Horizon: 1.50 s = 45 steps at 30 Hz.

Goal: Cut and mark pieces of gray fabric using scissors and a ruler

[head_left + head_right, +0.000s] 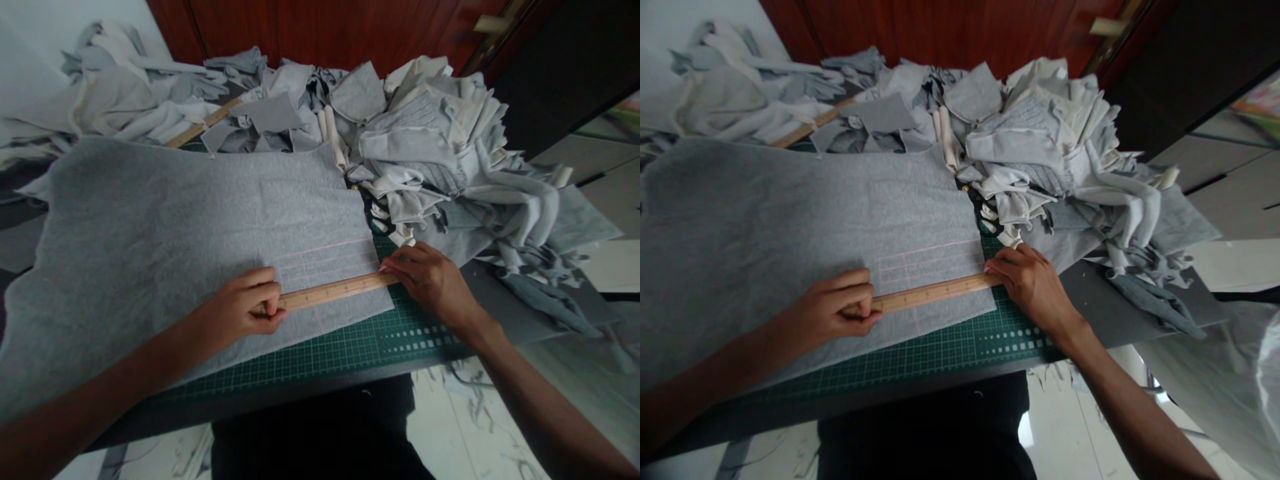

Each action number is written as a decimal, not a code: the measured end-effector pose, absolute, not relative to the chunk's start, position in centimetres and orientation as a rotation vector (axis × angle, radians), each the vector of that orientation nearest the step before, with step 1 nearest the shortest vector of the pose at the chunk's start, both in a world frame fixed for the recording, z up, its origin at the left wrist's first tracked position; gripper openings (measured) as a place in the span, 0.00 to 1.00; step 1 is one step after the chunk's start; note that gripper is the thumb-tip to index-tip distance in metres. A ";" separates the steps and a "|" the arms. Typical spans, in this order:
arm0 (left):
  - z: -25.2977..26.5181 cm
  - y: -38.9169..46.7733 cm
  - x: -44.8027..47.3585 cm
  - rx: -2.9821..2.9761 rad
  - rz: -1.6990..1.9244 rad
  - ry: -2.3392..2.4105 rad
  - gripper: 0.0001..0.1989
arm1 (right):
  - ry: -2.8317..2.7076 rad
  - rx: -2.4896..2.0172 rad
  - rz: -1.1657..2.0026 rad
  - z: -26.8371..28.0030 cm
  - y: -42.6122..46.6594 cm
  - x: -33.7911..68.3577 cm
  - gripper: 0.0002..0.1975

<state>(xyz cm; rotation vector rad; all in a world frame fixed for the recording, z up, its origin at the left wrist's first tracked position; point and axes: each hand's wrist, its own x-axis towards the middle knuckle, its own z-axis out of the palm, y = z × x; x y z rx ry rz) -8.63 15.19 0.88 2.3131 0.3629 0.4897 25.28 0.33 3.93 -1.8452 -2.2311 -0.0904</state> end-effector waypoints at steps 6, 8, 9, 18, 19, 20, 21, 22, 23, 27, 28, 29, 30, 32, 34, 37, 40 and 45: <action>1.5 14.4 -8.7 2.313 0.421 0.390 0.13 | -2.095 -1.878 -0.073 3.8 -0.3 25.6 0.11; 1.6 13.8 -8.9 2.319 0.400 0.409 0.12 | -2.004 -1.803 -0.004 3.8 -0.2 24.6 0.10; 1.7 13.5 -9.1 2.319 0.391 0.421 0.12 | -1.965 -1.761 0.035 3.7 -0.2 23.8 0.10; 1.7 12.3 -9.8 2.417 0.419 0.380 0.13 | -1.973 -1.543 0.393 3.7 2.0 15.0 0.08; 1.8 12.2 -9.9 2.442 0.422 0.370 0.13 | -1.971 -1.541 0.421 3.6 2.3 14.6 0.08; 1.9 12.0 -10.0 2.473 0.417 0.354 0.12 | -1.959 -1.544 0.444 3.4 2.6 14.3 0.07; 2.0 11.9 -10.1 2.507 0.407 0.335 0.12 | -1.938 -1.547 0.463 3.2 2.8 14.2 0.07; 2.1 11.7 -10.2 2.540 0.397 0.319 0.12 | -1.913 -1.549 0.482 3.0 3.0 14.3 0.06; 2.2 11.6 -10.3 2.570 0.389 0.305 0.12 | -1.889 -1.548 0.503 2.8 3.2 14.4 0.06; 2.2 11.0 -10.7 2.633 0.440 0.298 0.12 | -1.843 -1.520 0.555 2.6 3.4 14.8 0.06; 2.2 10.9 -10.7 2.632 0.451 0.306 0.12 | -1.841 -1.511 0.562 2.7 3.4 14.7 0.06; 2.1 10.9 -10.7 2.622 0.445 0.316 0.12 | -1.843 -1.500 0.576 2.8 3.3 14.5 0.06; 2.1 10.8 -10.6 2.605 0.427 0.331 0.12 | -1.852 -1.487 0.600 3.0 3.2 14.1 0.06; 2.0 10.8 -10.5 2.558 0.393 0.365 0.11 | -1.895 -1.456 0.661 3.3 3.1 13.2 0.05; 1.8 10.9 -10.4 2.529 0.391 0.379 0.11 | -1.959 -1.423 0.701 3.4 3.1 12.3 0.05; 1.6 11.0 -10.4 2.531 0.441 0.363 0.12 | -2.040 -1.403 0.656 3.1 3.3 11.3 0.06; 1.3 11.0 -10.4 2.481 0.459 0.393 0.11 | -2.074 -1.430 0.594 2.9 3.4 11.0 0.07; 0.2 11.2 -10.5 2.351 0.493 0.444 0.10 | -2.143 -1.480 0.549 3.3 3.5 11.0 0.09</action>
